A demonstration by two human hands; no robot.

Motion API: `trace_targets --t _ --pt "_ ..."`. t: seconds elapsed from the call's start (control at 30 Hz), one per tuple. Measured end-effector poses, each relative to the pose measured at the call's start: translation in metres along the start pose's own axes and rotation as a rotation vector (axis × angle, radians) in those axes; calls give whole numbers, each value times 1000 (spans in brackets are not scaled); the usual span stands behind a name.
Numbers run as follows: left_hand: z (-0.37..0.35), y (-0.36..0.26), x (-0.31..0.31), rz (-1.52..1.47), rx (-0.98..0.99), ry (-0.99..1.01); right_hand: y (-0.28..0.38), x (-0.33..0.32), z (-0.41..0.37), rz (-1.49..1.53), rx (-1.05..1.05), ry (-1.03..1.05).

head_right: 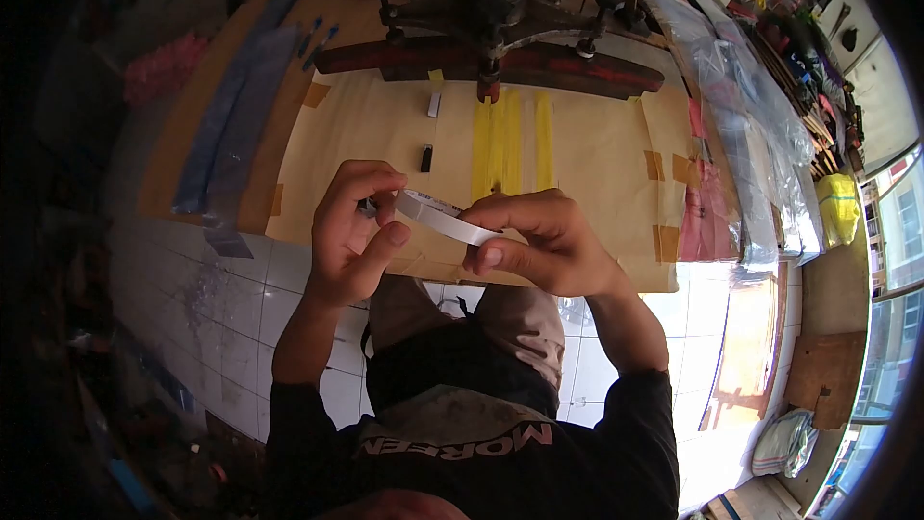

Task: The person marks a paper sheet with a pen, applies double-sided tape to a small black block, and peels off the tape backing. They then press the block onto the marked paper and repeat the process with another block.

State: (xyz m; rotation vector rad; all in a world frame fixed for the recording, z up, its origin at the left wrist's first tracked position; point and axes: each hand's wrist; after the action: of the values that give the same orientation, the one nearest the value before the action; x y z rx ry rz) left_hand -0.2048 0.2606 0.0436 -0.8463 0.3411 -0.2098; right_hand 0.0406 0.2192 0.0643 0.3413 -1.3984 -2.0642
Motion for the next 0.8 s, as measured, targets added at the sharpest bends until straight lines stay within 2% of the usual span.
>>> trace_targets --t 0.07,0.1,0.17,0.33,0.5,0.63,0.7,0.73,0.77,0.8 --pt "9 -28 -9 331 151 123 1 0 1 -77 -6 16" --pt "12 -32 -10 331 146 122 2 1 1 -153 -13 32" --pt "18 -39 -13 436 340 238 5 4 1 -126 24 29" --pt "21 -37 -17 414 311 232 9 3 -1 9 151 -53" --pt "24 -46 -22 254 46 390 8 -1 2 122 215 -78" --pt "23 -35 -17 208 24 402 5 6 8 109 278 -167" --pt "20 -33 -7 62 -146 239 -6 17 13 -740 -328 -483" --pt "18 -30 -3 64 -144 239 -7 21 7 -926 -433 -480" --pt "17 -27 2 65 -138 164 -10 30 2 -895 -454 -481" --pt "18 -25 7 66 -129 85 -5 39 1 -941 -362 -424"
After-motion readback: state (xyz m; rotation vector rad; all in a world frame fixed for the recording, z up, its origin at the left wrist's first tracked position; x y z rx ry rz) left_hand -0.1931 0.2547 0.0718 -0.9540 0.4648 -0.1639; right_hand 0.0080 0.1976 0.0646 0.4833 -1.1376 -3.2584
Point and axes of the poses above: each hand's wrist, its own z-axis towards the middle knuckle, its own x-axis out of the palm, y = z × x, and after that the axes turned 9 degrees about z, right-handed
